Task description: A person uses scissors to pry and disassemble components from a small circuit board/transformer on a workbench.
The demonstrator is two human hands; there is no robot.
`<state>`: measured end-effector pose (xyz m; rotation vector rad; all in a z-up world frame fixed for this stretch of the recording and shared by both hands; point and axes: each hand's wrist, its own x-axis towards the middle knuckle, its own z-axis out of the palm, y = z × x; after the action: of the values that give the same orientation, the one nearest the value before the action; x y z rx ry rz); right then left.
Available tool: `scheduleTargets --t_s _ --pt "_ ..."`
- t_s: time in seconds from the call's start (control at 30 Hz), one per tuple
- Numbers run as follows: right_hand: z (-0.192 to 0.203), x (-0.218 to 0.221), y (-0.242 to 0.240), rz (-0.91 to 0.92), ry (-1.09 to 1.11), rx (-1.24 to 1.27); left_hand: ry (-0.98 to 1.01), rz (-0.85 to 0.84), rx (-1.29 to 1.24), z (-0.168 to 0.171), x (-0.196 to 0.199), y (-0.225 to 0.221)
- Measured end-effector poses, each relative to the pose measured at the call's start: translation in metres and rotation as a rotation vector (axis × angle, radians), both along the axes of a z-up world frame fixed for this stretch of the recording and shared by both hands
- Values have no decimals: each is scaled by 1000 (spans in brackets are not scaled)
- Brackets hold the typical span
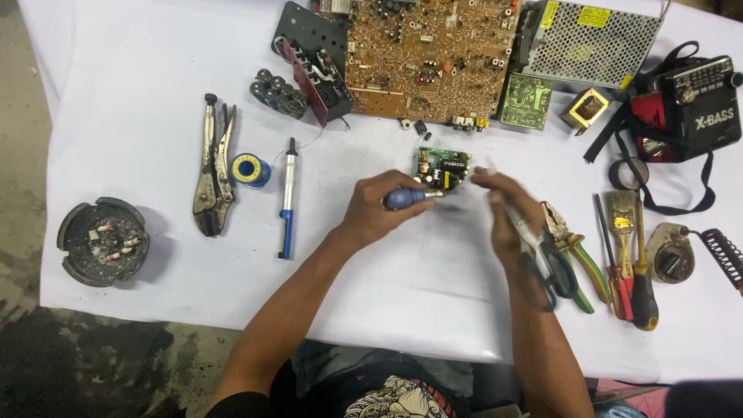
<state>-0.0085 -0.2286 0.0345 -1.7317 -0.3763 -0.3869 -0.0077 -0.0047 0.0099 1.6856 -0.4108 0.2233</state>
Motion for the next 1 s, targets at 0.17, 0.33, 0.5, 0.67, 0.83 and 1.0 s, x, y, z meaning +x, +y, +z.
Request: scheduleTargets --t_s 0.17,0.33,0.5,0.67,0.83,1.0 --pt "-1 -10 11 148 29 -144 99 -69 -53 6 -5 -8" --pt "-25 -15 15 65 147 -108 193 -27 -144 -11 -6 -13" --pt "-33 -20 32 -47 326 45 312 -10 -340 -15 -8 -20" --pt "-39 -29 37 -125 418 113 377 -36 -503 -12 -12 -31" --pt "-28 -27 37 -149 432 178 361 -27 -466 -19 -10 -26" --pt "-13 3 6 -95 115 -115 96 73 -232 -4 2 -4"
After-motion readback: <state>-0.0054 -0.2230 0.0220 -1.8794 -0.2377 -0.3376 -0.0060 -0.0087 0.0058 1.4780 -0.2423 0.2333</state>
